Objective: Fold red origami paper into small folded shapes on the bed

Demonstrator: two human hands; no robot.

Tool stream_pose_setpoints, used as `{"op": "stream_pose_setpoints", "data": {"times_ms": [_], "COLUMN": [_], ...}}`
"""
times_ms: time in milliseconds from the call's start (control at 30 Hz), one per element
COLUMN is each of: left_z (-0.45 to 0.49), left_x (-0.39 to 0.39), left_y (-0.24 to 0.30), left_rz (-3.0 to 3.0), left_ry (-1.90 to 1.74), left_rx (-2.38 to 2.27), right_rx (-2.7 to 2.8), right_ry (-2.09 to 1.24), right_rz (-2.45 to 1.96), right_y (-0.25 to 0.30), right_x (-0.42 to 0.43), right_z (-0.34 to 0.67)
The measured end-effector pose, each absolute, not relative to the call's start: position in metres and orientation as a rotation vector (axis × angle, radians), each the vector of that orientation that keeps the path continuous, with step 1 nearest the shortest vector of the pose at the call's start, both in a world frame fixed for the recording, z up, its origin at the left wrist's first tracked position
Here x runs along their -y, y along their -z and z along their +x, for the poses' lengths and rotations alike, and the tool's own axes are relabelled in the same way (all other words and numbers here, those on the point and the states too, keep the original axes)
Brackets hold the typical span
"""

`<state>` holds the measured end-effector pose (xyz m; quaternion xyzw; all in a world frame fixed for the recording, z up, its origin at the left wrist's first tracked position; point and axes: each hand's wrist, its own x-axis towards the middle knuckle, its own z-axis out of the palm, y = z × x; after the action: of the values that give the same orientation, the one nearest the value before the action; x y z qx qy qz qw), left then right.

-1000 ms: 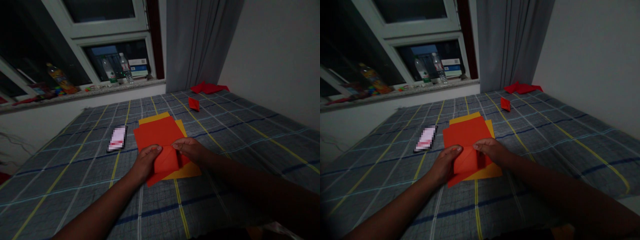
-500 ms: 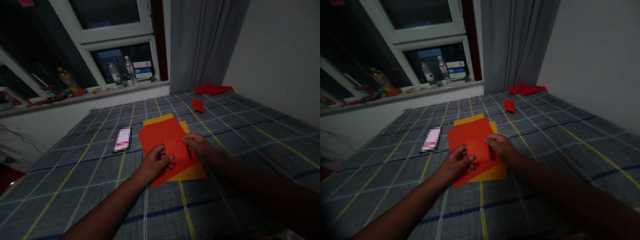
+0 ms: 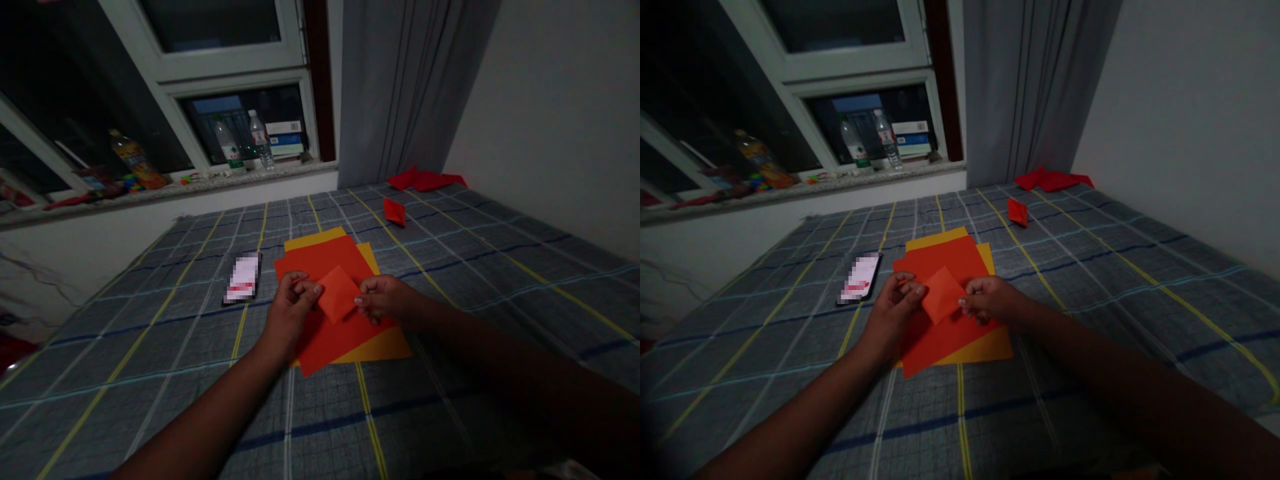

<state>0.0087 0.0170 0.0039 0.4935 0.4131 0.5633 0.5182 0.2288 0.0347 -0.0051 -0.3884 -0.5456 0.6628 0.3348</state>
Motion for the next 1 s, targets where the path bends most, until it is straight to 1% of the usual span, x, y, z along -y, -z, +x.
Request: {"op": "stream_pose_setpoints", "data": {"times_ms": [100,233,333,433,533,767,867,1000], "left_z": [0.012,0.011,0.010,0.012,0.015,0.019,0.015,0.005], "left_x": [-0.011,-0.010,-0.008,-0.001,0.005,0.005,0.005,0.007], "left_y": [-0.005,-0.004,-0.003,-0.003,-0.005,-0.007,-0.006,-0.012], "left_rz": [1.204,1.300,1.514,1.662,1.656,1.489,1.572,1.742], "left_ry": [-1.319,-1.326,-1.214,-1.076,-1.002,-0.953,-0.952,-0.906], "left_rx": [-0.979,-1.010,-1.094,-1.068,-0.966,-0.852,-0.869,-0.903], "right_rx": [1.317,1.406,1.515,1.537,1.452,1.291,1.300,1.404], "right_ry": [-1.715,-1.740,-1.754,-1.728,-1.715,-1.803,-1.820,-1.744], "right_rz": [-1.009,-1.008,-0.966,-0.959,-0.966,-0.945,-0.919,-0.949], "right_y": [0.005,0.007,0.010,0.011,0.010,0.013,0.011,0.003], "right_x": [-0.034,-0.034,-0.032,-0.026,-0.022,-0.023,-0.024,-0.026], "right_z": [0.226,0.224,0.222,0.218,0.215,0.215,0.218,0.225]}}
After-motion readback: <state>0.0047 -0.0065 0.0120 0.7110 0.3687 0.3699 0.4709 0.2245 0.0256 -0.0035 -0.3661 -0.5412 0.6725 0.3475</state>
